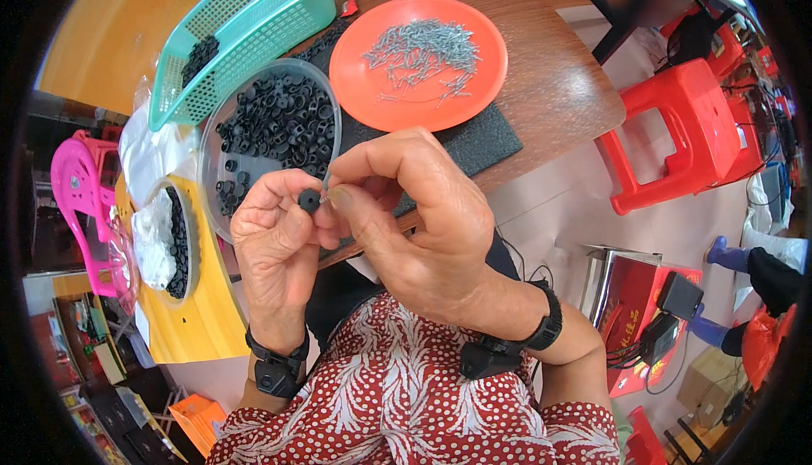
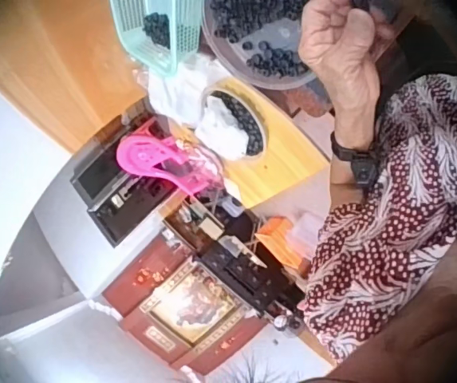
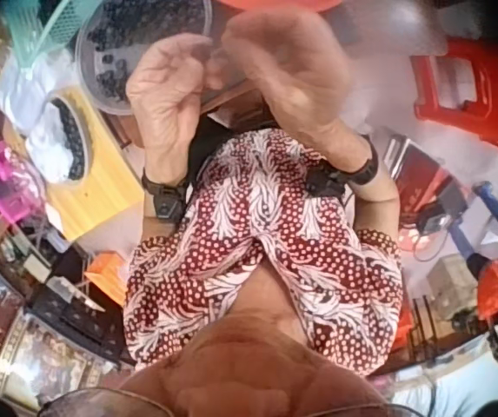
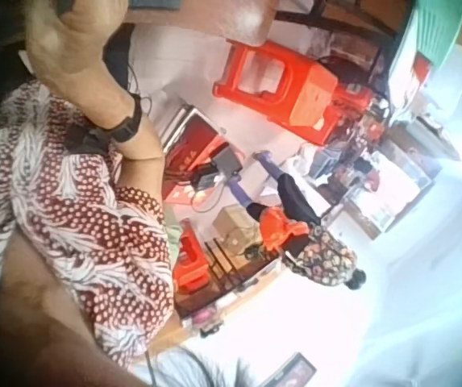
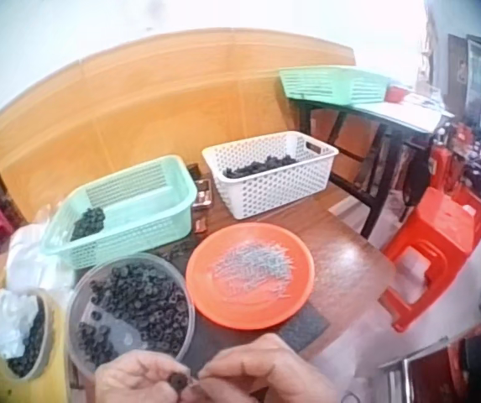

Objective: Assembling small black plastic components with metal springs or screws.

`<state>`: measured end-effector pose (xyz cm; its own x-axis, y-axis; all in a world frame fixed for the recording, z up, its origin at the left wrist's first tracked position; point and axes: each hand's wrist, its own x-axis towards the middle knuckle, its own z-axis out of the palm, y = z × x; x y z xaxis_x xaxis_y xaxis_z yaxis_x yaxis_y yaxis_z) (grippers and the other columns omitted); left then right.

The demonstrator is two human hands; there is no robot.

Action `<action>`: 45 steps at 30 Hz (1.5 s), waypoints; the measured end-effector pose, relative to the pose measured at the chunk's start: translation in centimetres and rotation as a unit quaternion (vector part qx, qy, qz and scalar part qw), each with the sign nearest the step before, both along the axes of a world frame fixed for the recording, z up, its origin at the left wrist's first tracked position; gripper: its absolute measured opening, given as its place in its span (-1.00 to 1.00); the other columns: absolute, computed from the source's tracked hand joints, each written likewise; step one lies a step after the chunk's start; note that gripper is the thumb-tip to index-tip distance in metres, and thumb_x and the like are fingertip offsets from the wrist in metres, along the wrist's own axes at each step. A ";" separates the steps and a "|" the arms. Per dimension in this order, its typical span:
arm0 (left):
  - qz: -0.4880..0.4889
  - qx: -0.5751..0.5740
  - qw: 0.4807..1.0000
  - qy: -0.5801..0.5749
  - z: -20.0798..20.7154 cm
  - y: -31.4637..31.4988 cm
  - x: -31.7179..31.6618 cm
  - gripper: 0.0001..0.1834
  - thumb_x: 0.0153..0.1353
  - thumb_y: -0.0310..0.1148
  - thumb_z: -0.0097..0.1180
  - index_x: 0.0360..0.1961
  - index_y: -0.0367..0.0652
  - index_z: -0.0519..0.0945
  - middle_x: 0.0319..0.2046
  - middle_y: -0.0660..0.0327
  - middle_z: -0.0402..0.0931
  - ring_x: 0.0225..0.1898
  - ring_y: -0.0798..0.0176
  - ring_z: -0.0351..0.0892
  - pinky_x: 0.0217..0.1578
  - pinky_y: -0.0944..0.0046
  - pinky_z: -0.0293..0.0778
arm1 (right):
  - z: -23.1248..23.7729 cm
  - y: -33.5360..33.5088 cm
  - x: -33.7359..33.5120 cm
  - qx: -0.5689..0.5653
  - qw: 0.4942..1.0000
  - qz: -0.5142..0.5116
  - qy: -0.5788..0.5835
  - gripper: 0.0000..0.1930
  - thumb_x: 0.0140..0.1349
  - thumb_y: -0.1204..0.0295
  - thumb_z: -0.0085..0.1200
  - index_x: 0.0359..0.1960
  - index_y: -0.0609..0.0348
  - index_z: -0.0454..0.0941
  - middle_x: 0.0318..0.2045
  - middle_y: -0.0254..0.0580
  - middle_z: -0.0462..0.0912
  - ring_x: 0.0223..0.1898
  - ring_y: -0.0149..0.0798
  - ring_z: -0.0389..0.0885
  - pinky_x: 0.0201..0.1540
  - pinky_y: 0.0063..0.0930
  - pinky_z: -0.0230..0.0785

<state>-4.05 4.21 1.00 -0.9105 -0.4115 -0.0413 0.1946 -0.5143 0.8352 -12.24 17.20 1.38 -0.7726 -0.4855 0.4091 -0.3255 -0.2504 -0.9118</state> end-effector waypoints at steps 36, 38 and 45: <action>0.014 0.053 0.998 -0.011 -0.3 0.2 0.6 -0.67 0.02 -0.54 0.21 -0.18 -0.42 0.44 -0.33 0.04 0.55 -0.33 0.25 0.59 -0.33 0.32 0.60 | -1.7 -1.6 0.8 -0.028 0.997 -0.067 0.025 -0.78 -0.07 0.77 0.11 -0.36 0.29 0.48 -0.46 -0.18 0.54 -0.48 -0.35 0.45 -0.54 -0.60 0.30; 0.026 0.049 0.998 -0.010 -0.5 -0.2 1.0 -0.67 0.02 -0.54 0.21 -0.18 -0.42 0.45 -0.33 0.04 0.55 -0.33 0.25 0.59 -0.33 0.33 0.61 | -2.2 -2.4 0.4 -0.049 0.991 -0.060 0.110 -0.77 -0.08 0.78 0.13 -0.35 0.30 0.48 -0.45 -0.16 0.55 -0.48 -0.35 0.45 -0.54 -0.61 0.29; 0.030 0.046 0.998 -0.015 -1.1 -1.2 1.7 -0.67 0.00 -0.55 0.23 -0.20 -0.43 0.46 -0.31 0.06 0.54 -0.34 0.27 0.59 -0.34 0.34 0.62 | -2.3 -3.2 0.6 -0.019 0.984 -0.046 0.172 -0.74 -0.09 0.79 0.11 -0.33 0.28 0.46 -0.45 -0.17 0.55 -0.49 -0.32 0.44 -0.55 -0.57 0.25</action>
